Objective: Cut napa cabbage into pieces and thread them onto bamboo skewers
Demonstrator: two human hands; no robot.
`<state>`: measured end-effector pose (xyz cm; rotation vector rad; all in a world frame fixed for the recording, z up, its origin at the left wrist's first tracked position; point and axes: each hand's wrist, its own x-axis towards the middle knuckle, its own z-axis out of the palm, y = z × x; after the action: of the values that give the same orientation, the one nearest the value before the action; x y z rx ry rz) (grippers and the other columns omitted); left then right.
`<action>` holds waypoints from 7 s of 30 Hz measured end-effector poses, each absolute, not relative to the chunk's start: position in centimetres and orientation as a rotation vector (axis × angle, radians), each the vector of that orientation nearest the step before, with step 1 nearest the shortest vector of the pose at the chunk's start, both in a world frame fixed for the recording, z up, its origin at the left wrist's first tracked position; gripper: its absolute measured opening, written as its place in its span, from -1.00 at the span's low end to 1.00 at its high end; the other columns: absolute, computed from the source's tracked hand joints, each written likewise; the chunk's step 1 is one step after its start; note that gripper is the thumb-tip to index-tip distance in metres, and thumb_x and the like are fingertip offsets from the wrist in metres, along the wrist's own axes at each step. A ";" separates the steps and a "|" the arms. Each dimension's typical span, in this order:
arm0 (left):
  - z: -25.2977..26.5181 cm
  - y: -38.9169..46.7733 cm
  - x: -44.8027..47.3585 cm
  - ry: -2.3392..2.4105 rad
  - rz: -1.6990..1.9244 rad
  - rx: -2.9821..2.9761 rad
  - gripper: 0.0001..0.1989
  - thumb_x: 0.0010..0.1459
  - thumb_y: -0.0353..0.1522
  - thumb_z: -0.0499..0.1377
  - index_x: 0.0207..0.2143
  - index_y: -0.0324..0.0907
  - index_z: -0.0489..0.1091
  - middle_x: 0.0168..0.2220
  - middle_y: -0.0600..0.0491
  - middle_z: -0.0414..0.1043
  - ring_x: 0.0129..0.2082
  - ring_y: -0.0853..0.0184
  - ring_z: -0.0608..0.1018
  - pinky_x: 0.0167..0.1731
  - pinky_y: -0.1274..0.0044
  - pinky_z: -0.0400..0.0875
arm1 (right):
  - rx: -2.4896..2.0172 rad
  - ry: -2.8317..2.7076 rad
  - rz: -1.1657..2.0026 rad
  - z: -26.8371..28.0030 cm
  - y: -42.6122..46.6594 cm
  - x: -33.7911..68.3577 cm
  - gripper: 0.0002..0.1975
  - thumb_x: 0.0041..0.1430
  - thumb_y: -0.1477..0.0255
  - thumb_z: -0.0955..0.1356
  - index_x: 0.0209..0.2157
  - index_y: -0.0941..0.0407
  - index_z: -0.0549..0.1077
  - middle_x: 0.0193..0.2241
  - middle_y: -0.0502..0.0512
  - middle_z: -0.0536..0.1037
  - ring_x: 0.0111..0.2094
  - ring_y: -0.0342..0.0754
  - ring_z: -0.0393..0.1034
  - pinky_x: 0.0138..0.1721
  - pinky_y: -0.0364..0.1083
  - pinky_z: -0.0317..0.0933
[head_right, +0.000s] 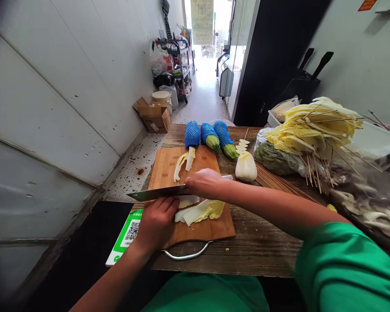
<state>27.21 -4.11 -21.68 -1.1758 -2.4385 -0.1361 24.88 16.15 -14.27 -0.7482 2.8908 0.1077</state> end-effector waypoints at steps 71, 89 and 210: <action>-19.8 -6.0 36.1 -1.405 -2.918 0.084 -0.77 -0.18 -0.49 0.31 -0.41 -0.16 0.38 -0.38 0.14 0.48 -0.31 0.37 0.51 -0.24 0.46 0.45 | 0.900 3.265 -0.997 -19.5 22.3 54.6 -0.73 0.19 0.31 0.13 -0.26 0.06 0.40 -0.65 0.00 0.39 -0.64 -0.07 0.28 -0.59 -0.13 0.15; -21.6 -7.6 37.2 -2.378 -2.014 -0.212 -0.72 -0.08 -0.33 0.26 -0.23 -0.11 0.50 -0.39 0.03 0.55 -0.42 0.27 0.56 -0.34 0.50 0.44 | -0.098 3.220 -1.275 -24.7 15.4 52.5 -0.58 0.22 0.56 0.04 0.09 0.12 0.16 -0.33 0.15 0.45 -0.35 -0.07 0.42 -0.30 -0.07 0.36; -19.6 -5.2 43.2 -2.208 -3.174 -0.056 -0.78 -0.06 -0.38 0.28 -0.30 -0.29 0.49 -0.29 -0.08 0.52 -0.29 0.31 0.53 -0.22 0.51 0.43 | -0.341 3.551 -0.294 -20.1 11.1 52.1 -0.61 0.23 0.55 0.11 -0.09 0.08 0.47 -0.64 -0.01 0.34 -0.72 -0.20 0.14 -0.65 -0.14 -0.15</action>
<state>43.15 -5.21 -19.61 -0.0561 -2.2079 -3.1741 52.08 11.13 -20.10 -0.3413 3.5508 -0.2937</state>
